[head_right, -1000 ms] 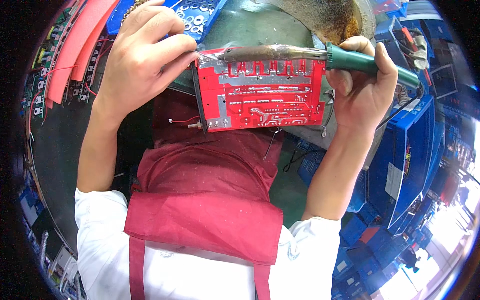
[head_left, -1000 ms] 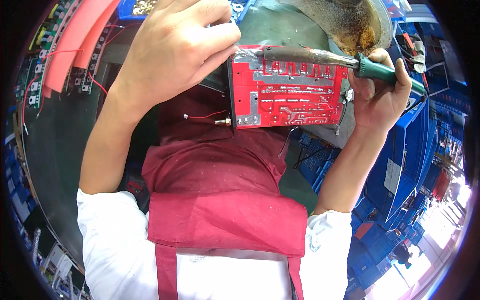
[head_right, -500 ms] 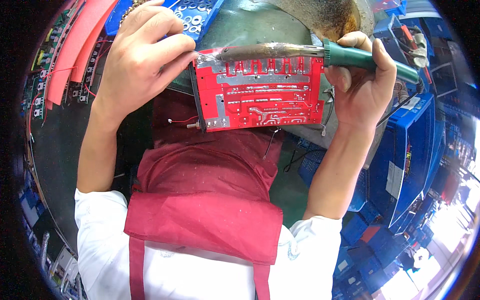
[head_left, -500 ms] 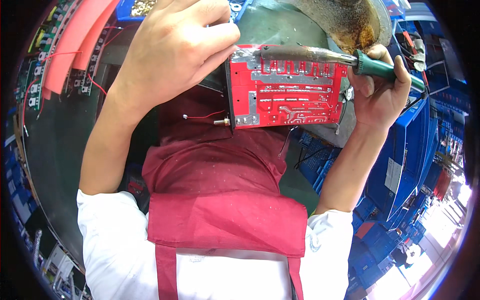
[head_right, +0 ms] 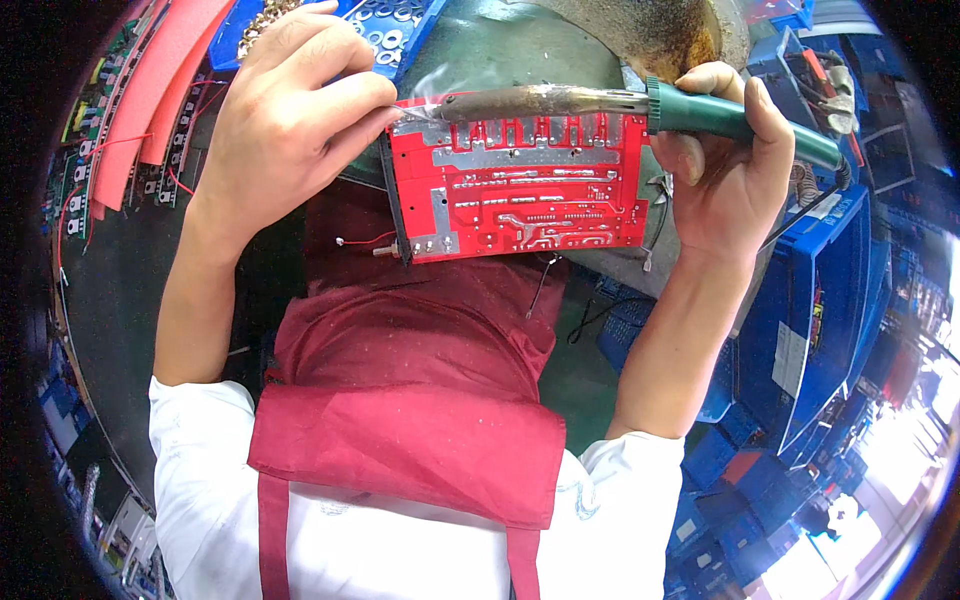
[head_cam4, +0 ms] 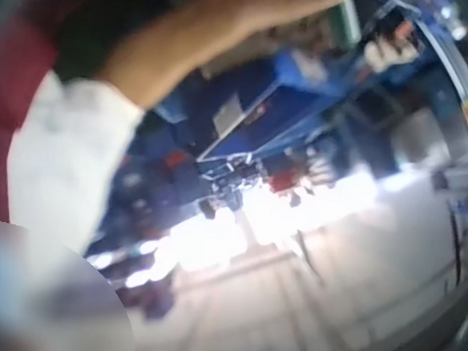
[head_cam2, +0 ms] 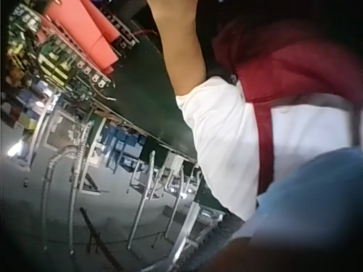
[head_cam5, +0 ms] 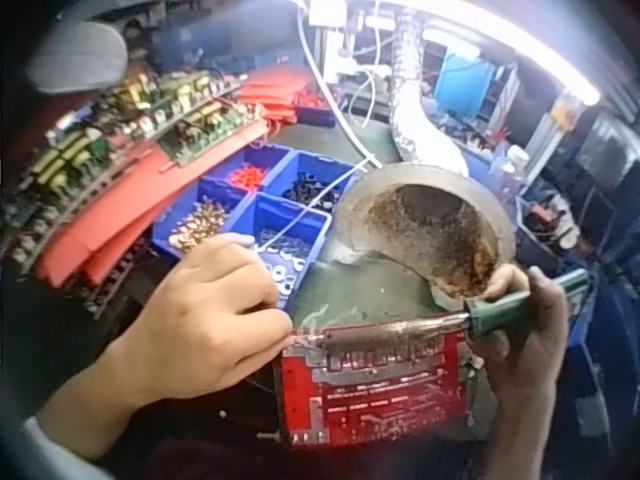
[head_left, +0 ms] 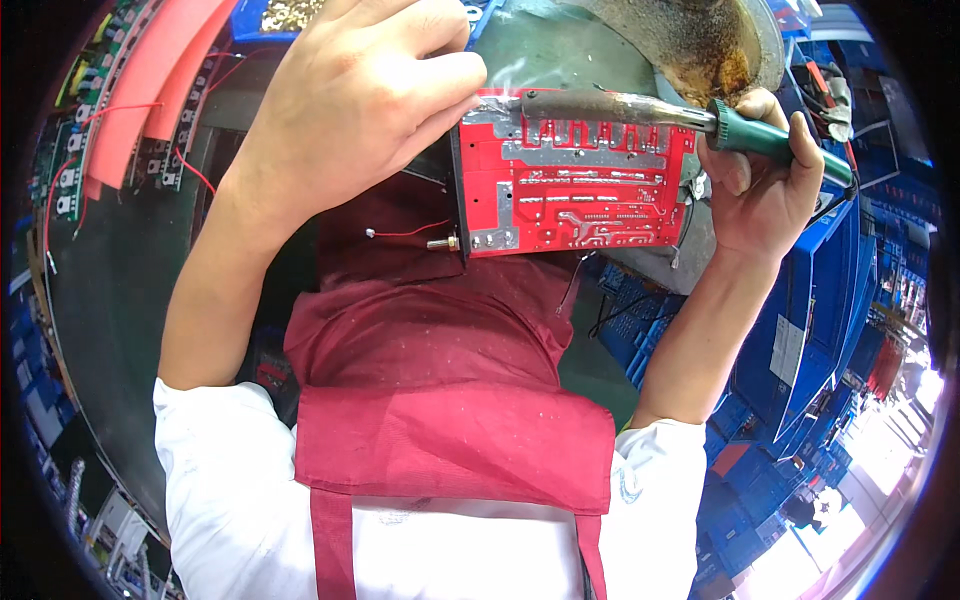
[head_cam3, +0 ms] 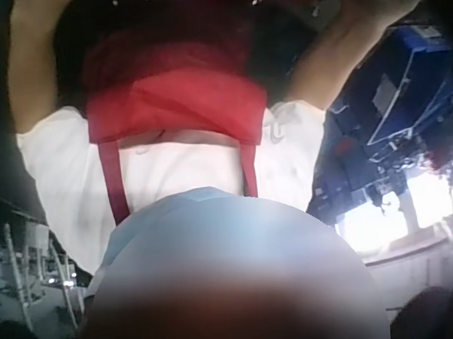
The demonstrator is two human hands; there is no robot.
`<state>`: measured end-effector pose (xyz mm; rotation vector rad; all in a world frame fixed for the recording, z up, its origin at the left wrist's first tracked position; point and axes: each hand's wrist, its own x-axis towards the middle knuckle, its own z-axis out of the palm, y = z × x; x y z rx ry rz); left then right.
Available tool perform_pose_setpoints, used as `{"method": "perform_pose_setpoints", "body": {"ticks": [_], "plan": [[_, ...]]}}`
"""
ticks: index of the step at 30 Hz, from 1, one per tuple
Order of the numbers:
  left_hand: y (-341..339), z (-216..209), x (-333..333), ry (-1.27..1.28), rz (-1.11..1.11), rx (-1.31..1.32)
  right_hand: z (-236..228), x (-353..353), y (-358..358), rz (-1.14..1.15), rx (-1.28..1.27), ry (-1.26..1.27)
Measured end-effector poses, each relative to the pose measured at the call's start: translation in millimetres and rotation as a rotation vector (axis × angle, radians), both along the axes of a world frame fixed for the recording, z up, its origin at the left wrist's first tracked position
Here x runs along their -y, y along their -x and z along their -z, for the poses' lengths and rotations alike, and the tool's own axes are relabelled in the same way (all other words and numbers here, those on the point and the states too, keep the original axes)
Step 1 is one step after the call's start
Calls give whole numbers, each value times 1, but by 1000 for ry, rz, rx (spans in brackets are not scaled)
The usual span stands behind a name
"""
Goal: Assembling electronic components onto a PCB, including attaching fans and soldering.
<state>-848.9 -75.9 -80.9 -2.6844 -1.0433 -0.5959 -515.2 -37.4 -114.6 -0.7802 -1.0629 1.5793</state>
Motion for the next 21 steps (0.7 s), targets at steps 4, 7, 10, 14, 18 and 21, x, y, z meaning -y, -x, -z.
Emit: {"method": "perform_pose_setpoints", "body": {"ticks": [4,7,10,14,18,21], "plan": [[-2,-1,0,-15,-12,-33,4,-1,1,12,12,-10],[0,0,0,-26,3,-10,-6,2,1,36,59,-19],[-2,0,-1,-13,-2,-20,-4,-3,-3,1,51,-22],[-3,-1,-1,-12,-4,-23,-5,-5,-2,-45,68,-41],[-4,-1,-1,-1,2,-14,-6,-5,-8,-56,75,-41],[-4,-1,-1,8,-7,-17,-2,-7,-6,-77,71,-48]]}}
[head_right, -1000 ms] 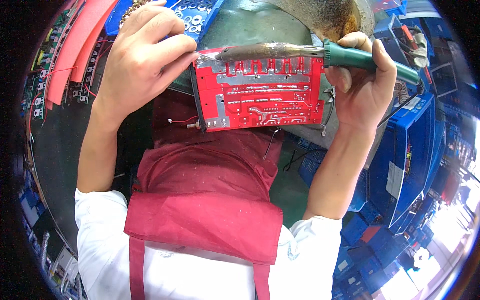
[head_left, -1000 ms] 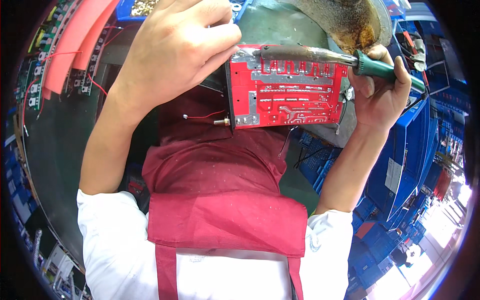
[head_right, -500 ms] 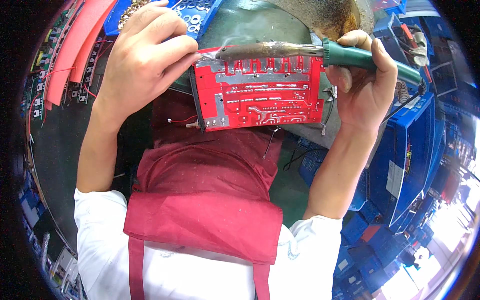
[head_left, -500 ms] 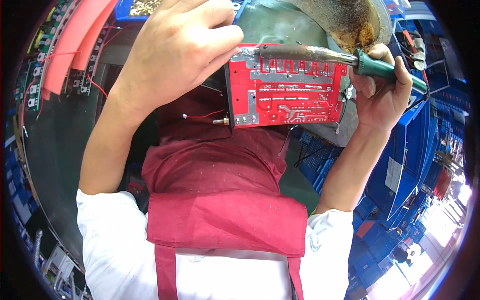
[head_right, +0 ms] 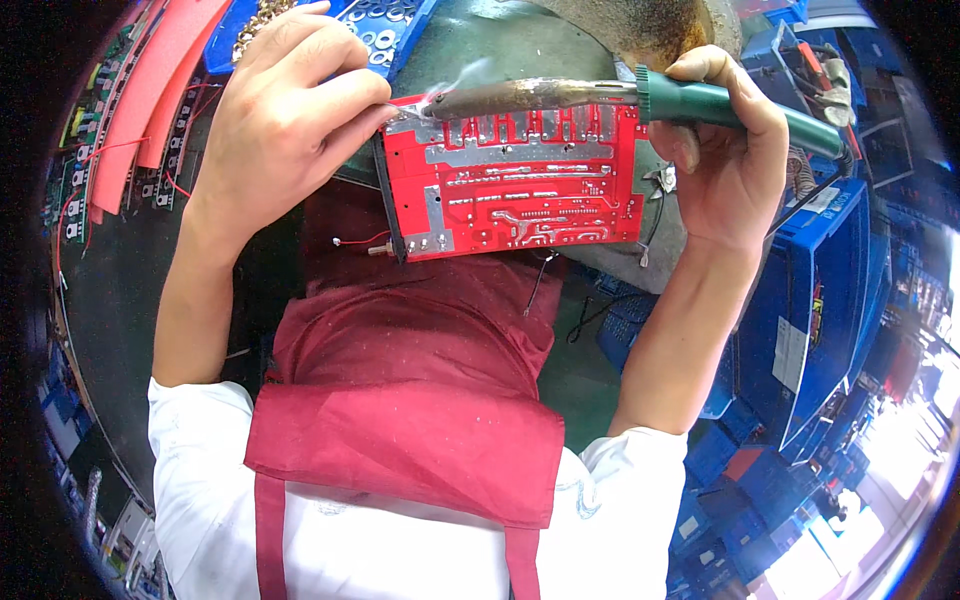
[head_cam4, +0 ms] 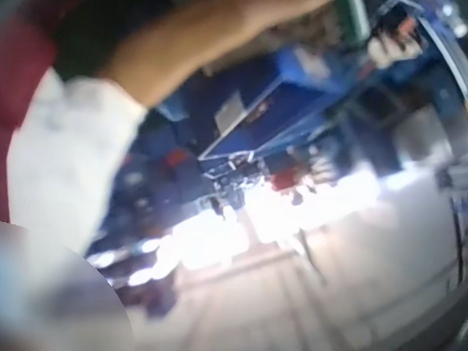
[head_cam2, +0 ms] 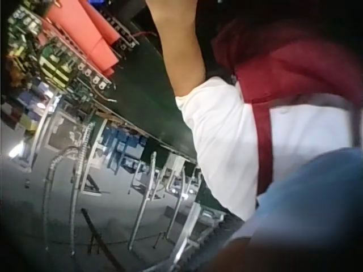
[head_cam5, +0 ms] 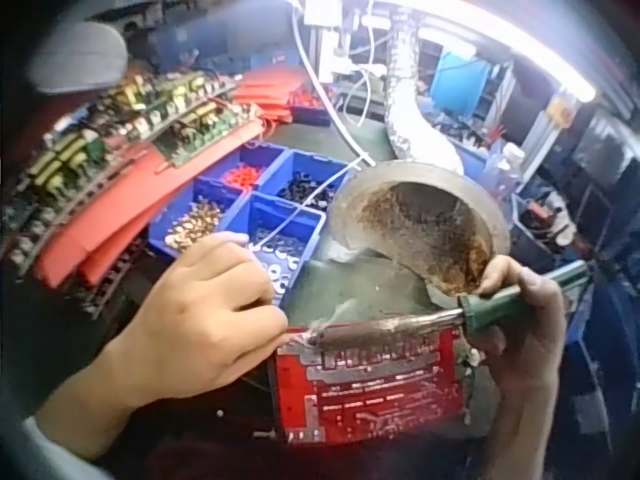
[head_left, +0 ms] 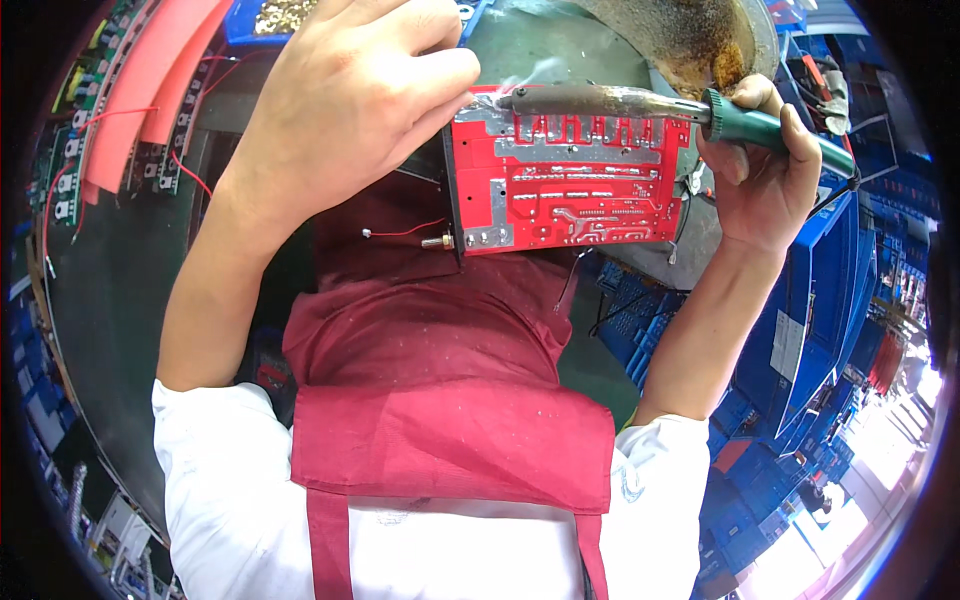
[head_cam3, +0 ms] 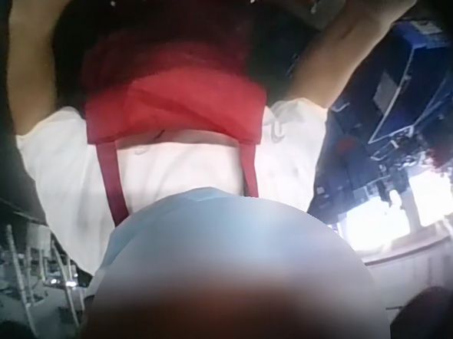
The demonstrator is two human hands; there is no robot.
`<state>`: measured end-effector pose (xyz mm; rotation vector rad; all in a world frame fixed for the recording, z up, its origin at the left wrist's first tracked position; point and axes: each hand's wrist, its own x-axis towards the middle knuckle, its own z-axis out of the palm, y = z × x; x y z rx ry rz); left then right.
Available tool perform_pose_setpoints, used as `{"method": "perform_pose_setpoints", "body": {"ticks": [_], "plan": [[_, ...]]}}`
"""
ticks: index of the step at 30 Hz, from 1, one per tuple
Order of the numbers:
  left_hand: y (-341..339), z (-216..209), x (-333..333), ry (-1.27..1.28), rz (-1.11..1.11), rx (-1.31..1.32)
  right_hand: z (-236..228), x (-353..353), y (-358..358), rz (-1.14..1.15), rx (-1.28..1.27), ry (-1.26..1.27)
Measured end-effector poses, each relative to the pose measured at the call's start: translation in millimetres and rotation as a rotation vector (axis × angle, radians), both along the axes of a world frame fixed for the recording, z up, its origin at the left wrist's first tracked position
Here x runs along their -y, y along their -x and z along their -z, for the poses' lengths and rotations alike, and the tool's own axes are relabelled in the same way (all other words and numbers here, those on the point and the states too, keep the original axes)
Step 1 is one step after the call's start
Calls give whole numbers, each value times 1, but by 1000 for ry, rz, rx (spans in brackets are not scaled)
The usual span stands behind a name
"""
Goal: Assembling electronic components onto a PCB, including attaching fans and soldering.
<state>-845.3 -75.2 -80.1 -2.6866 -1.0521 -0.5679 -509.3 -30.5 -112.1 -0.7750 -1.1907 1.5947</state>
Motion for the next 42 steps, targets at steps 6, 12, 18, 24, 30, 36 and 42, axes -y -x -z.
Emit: {"method": "perform_pose_setpoints", "body": {"ticks": [6,12,18,24,30,36,42], "plan": [[-1,-1,-1,0,6,-6,-5,10,12,205,228,-29],[7,-1,-5,-13,1,15,1,12,10,184,184,-38],[13,6,-2,5,-11,111,4,21,7,208,174,-4],[3,11,-3,23,-19,208,7,25,11,241,106,26],[-3,14,-1,40,-31,302,9,29,8,261,88,-2],[-11,17,6,58,-37,399,9,39,-12,228,-277,-60],[-29,24,4,26,55,389,15,54,-44,331,-179,-62]]}}
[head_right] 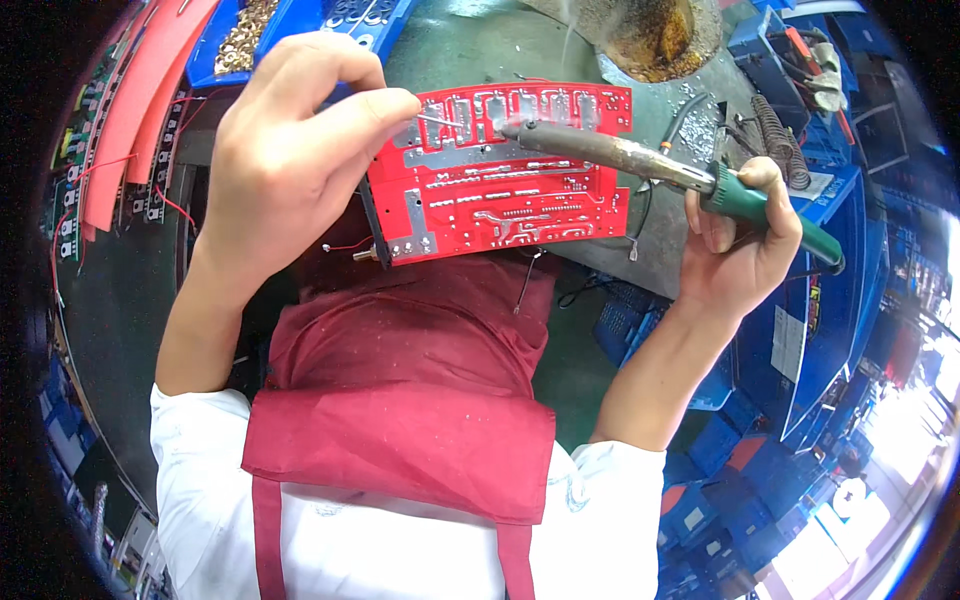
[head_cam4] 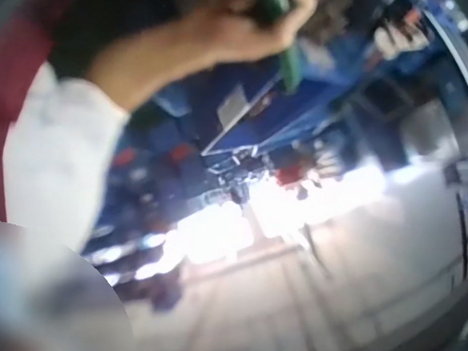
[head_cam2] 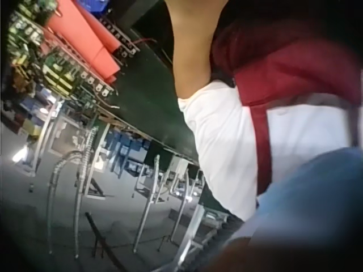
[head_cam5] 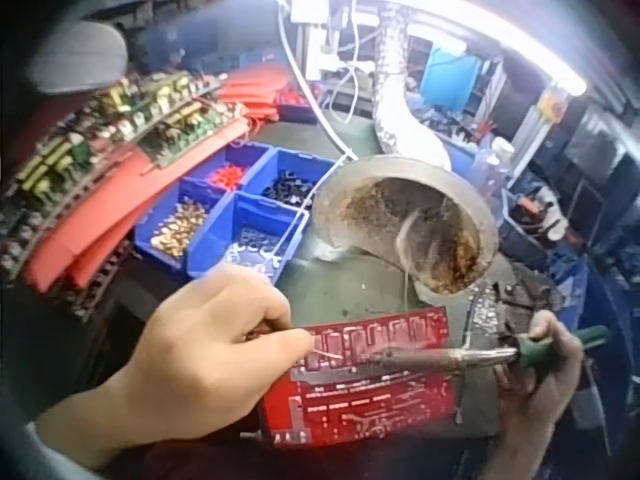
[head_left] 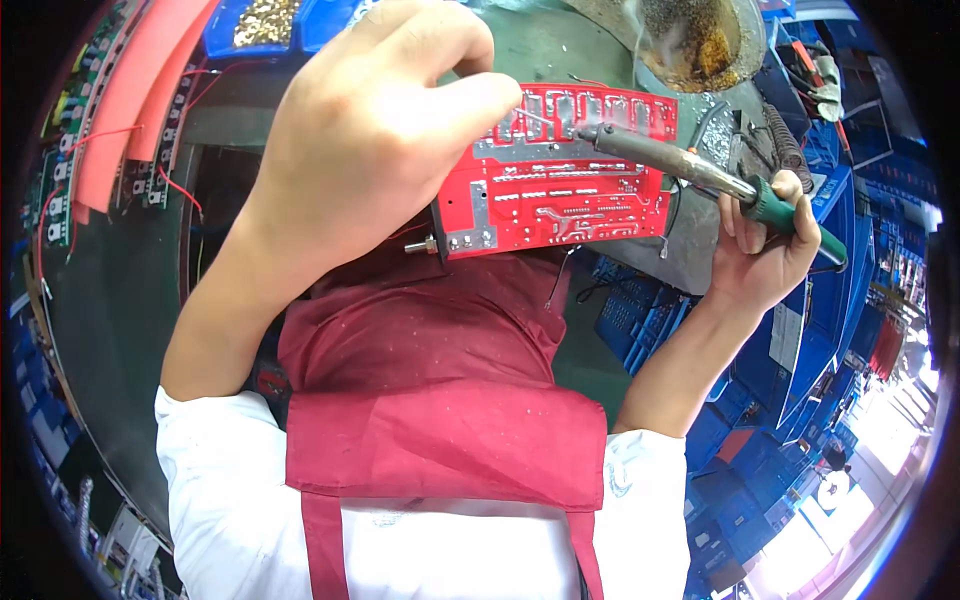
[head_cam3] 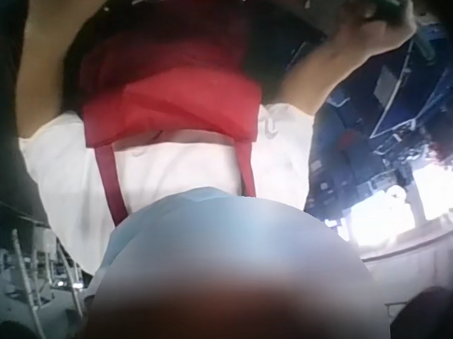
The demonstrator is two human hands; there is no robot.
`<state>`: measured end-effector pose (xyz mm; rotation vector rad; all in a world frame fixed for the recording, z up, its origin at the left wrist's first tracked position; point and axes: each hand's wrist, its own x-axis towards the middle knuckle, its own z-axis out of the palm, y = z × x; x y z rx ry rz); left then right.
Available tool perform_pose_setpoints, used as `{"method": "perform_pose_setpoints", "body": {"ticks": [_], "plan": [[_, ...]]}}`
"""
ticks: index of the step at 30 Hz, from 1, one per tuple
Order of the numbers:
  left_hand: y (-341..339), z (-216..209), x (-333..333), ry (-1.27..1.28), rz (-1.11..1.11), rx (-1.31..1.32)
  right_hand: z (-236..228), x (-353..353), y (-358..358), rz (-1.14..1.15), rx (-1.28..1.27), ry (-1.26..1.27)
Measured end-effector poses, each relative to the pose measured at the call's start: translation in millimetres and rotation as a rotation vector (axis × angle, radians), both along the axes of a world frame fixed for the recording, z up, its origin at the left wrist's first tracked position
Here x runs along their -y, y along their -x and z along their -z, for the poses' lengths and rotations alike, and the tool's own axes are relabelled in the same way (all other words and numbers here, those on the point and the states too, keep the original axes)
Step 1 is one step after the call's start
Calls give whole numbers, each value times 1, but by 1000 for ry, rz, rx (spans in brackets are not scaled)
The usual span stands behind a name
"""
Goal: Assembling electronic components onto a PCB, including attaching fans and soldering.
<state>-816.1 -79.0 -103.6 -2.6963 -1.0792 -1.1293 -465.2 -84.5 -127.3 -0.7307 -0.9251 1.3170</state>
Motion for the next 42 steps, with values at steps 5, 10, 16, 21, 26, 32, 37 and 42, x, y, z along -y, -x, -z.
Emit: {"method": "perform_pose_setpoints", "body": {"ticks": [5,10,16,21,26,32,37,42], "plan": [[-6,18,3,29,-11,-42,5,4,2,2,-5,57],[-14,23,5,29,-21,-77,8,2,5,-11,10,62],[-20,25,5,38,-17,-106,8,-2,1,-38,9,62],[-23,24,6,23,-30,-121,4,-5,1,-51,30,61],[-18,28,6,32,-50,-129,4,-9,8,-33,58,102],[-22,26,7,34,-49,-129,5,-9,3,-17,68,110],[-24,27,6,36,-45,-127,5,-10,2,-9,50,118],[-25,27,6,43,-49,-138,4,-12,2,0,71,123]]}}
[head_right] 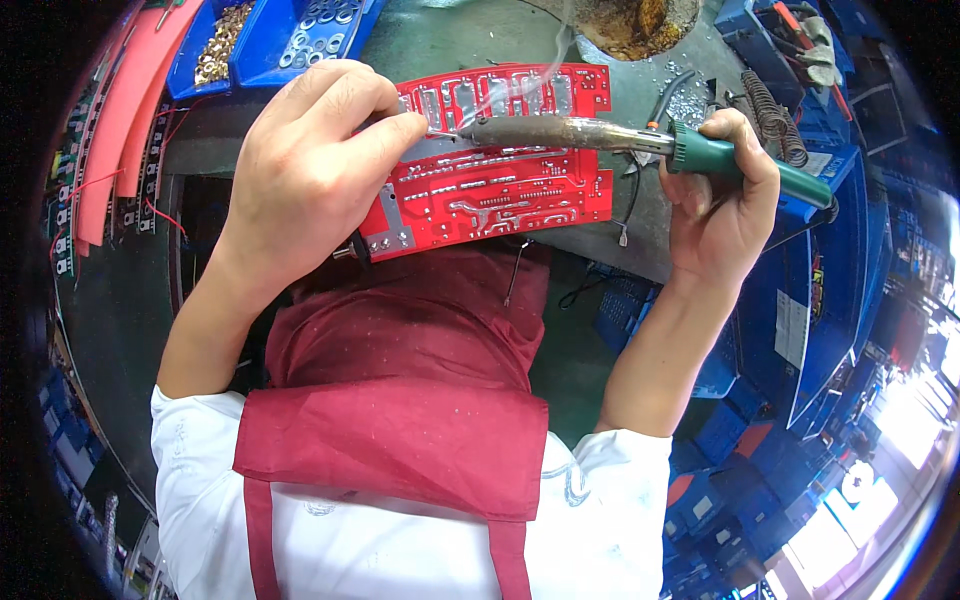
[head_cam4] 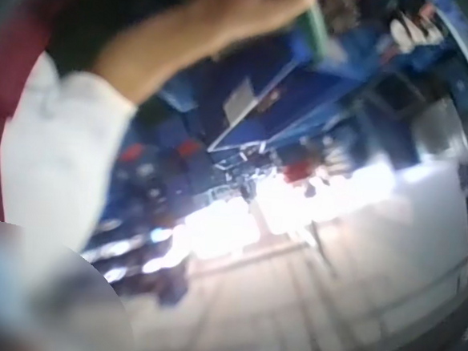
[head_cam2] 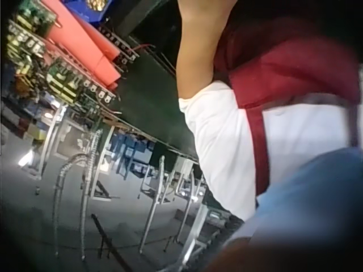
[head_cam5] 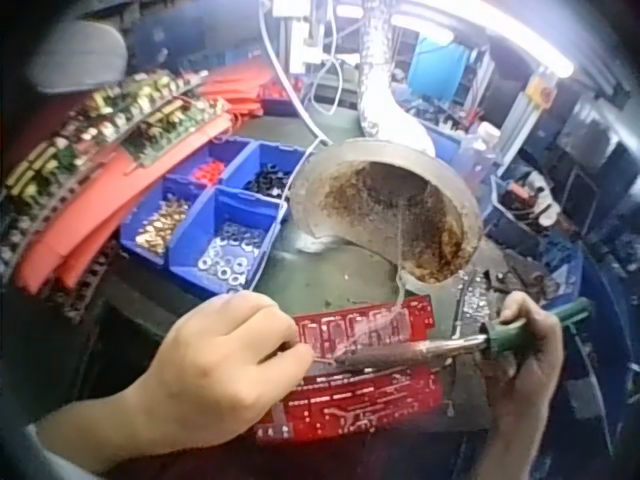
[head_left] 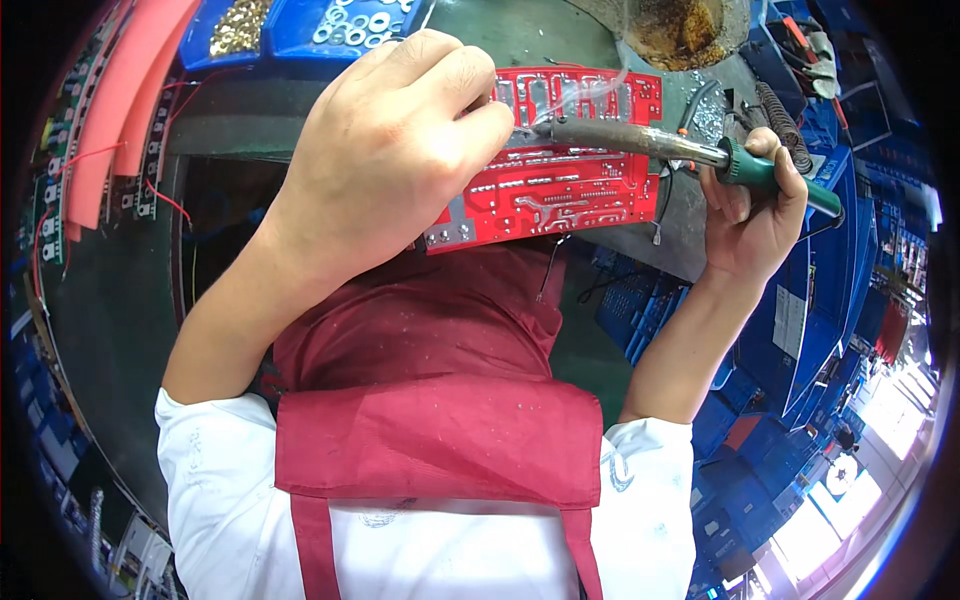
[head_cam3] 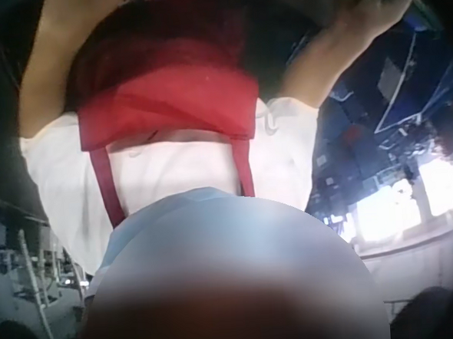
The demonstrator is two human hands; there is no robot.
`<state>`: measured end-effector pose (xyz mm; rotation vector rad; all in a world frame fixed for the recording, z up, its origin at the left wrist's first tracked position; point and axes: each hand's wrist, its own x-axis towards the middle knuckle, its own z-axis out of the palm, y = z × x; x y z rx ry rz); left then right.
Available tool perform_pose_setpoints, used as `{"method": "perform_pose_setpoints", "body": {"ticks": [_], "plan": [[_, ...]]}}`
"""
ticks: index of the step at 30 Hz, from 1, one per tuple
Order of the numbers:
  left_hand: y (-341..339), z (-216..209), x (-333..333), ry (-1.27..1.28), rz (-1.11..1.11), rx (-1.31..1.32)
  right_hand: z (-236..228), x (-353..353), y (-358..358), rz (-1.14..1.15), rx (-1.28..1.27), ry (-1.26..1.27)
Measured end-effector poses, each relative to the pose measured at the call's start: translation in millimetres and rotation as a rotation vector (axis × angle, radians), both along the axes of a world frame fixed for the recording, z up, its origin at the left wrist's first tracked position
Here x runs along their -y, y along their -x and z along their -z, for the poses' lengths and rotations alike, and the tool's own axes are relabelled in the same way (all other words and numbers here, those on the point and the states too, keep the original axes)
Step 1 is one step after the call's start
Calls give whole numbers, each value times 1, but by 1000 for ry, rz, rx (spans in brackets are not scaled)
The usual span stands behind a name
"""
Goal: Assembling electronic components onto a PCB, including attaching fans and soldering.
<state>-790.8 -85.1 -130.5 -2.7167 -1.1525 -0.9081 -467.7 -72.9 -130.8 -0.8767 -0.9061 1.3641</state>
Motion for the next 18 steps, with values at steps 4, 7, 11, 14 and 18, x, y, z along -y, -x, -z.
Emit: {"method": "perform_pose_setpoints", "body": {"ticks": [4,7,11,14,18], "plan": [[0,0,0,-9,-5,-2,1,-2,-1,-31,-14,-8],[-1,1,0,-4,-3,-2,-1,-3,0,-18,3,-5],[-1,1,1,7,2,-3,-2,-5,-1,-22,22,1],[-1,1,1,-12,-6,-8,-1,-7,-2,-41,30,9],[-1,1,0,10,-3,-9,-1,-8,-2,-47,34,14]]}}
